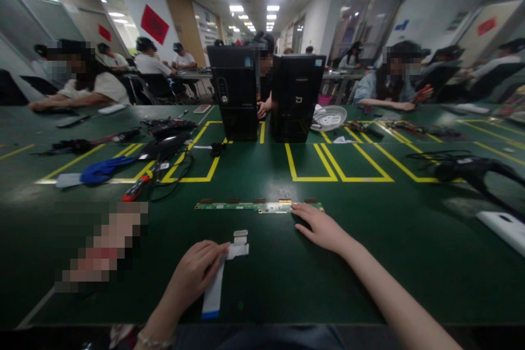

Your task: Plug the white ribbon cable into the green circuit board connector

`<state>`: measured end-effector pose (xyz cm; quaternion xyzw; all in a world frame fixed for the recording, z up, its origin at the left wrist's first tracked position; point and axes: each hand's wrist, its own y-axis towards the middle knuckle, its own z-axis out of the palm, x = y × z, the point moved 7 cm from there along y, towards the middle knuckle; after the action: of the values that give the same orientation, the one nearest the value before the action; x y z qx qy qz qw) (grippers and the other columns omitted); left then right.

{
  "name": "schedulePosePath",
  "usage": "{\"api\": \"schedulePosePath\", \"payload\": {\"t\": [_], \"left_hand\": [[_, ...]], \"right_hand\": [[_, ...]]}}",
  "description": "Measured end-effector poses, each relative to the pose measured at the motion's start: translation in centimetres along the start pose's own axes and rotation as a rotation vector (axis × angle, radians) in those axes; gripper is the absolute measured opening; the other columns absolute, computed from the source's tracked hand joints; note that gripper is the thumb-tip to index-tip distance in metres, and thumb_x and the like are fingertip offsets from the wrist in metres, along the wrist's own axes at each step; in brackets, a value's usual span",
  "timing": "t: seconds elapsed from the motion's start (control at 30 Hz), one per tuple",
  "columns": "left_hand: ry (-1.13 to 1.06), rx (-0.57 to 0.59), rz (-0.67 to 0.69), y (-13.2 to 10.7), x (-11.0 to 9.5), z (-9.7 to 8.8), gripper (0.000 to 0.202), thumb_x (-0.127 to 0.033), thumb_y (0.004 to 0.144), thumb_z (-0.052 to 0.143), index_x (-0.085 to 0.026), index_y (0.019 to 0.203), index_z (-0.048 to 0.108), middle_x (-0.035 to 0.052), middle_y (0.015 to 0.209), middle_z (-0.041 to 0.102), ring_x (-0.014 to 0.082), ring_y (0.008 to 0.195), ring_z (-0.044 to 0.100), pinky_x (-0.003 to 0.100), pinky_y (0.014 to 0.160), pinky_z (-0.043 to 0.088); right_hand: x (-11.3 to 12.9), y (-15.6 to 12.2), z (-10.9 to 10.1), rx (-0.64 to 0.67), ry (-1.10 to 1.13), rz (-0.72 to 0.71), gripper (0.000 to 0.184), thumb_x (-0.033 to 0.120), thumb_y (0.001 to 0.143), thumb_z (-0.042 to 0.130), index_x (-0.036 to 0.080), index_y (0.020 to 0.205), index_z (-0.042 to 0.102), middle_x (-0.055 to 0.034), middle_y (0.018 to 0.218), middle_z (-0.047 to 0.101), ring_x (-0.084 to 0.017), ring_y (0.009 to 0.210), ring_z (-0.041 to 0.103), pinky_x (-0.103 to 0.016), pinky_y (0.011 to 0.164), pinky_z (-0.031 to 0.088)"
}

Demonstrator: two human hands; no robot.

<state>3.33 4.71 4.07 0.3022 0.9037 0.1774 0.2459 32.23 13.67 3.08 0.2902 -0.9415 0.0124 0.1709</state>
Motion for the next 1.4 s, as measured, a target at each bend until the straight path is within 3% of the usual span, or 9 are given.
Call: {"api": "schedulePosePath", "payload": {"t": [0.2,0.4,0.8,0.97,1.4], "left_hand": [[-0.005,0.015,-0.013,0.0,0.2,0.3,0.027,-0.014,0.095,0.046,-0.016,0.117,0.062,0.0076,0.095,0.07,0.0224,0.088,0.064,0.04,0.078,0.054],[-0.003,0.023,-0.004,0.2,0.0,0.1,0.028,-0.015,0.096,0.043,-0.016,0.117,0.062,0.0082,0.094,0.07,0.0229,0.086,0.064,0.041,0.076,0.054],[0.0,0.026,-0.011,0.1,0.2,0.2,0.03,-0.015,0.096,0.045,-0.019,0.121,0.062,0.0073,0.095,0.071,0.023,0.089,0.065,0.042,0.079,0.054],[0.002,0.036,-0.014,0.1,0.1,0.2,0.03,-0.015,0.096,0.043,-0.018,0.12,0.062,0.0079,0.096,0.071,0.0229,0.089,0.065,0.042,0.079,0.055],[0.043,0.091,-0.009,0.5,-0.9,0.7,0.03,-0.012,0.093,0.047,-0.019,0.118,0.061,0.0081,0.112,0.067,0.0237,0.103,0.062,0.044,0.09,0.052]], "right_hand": [[2.9,2.5,0.8,0.002,-0.016,-0.035,0.044,0.036,0.093,0.047,0.018,0.132,0.056,-0.0089,0.139,0.051,-0.024,0.13,0.045,-0.046,0.109,0.039],[4.7,2.7,1.6,-0.037,0.006,-0.058,0.044,0.034,0.092,0.05,0.019,0.134,0.054,-0.0093,0.14,0.051,-0.024,0.131,0.044,-0.047,0.11,0.037],[5.2,1.8,2.0,-0.085,-0.053,-0.16,0.044,0.032,0.096,0.045,0.023,0.139,0.048,-0.007,0.151,0.035,-0.023,0.143,0.023,-0.05,0.116,0.026],[5.2,2.6,2.7,-0.073,-0.089,-0.146,0.048,0.039,0.097,0.043,0.022,0.142,0.045,-0.0097,0.154,0.029,-0.025,0.145,0.017,-0.052,0.117,0.02],[4.9,2.7,3.3,-0.039,-0.08,-0.126,0.052,0.043,0.097,0.043,0.023,0.144,0.041,-0.0108,0.151,0.035,-0.025,0.141,0.027,-0.052,0.115,0.022]]}}
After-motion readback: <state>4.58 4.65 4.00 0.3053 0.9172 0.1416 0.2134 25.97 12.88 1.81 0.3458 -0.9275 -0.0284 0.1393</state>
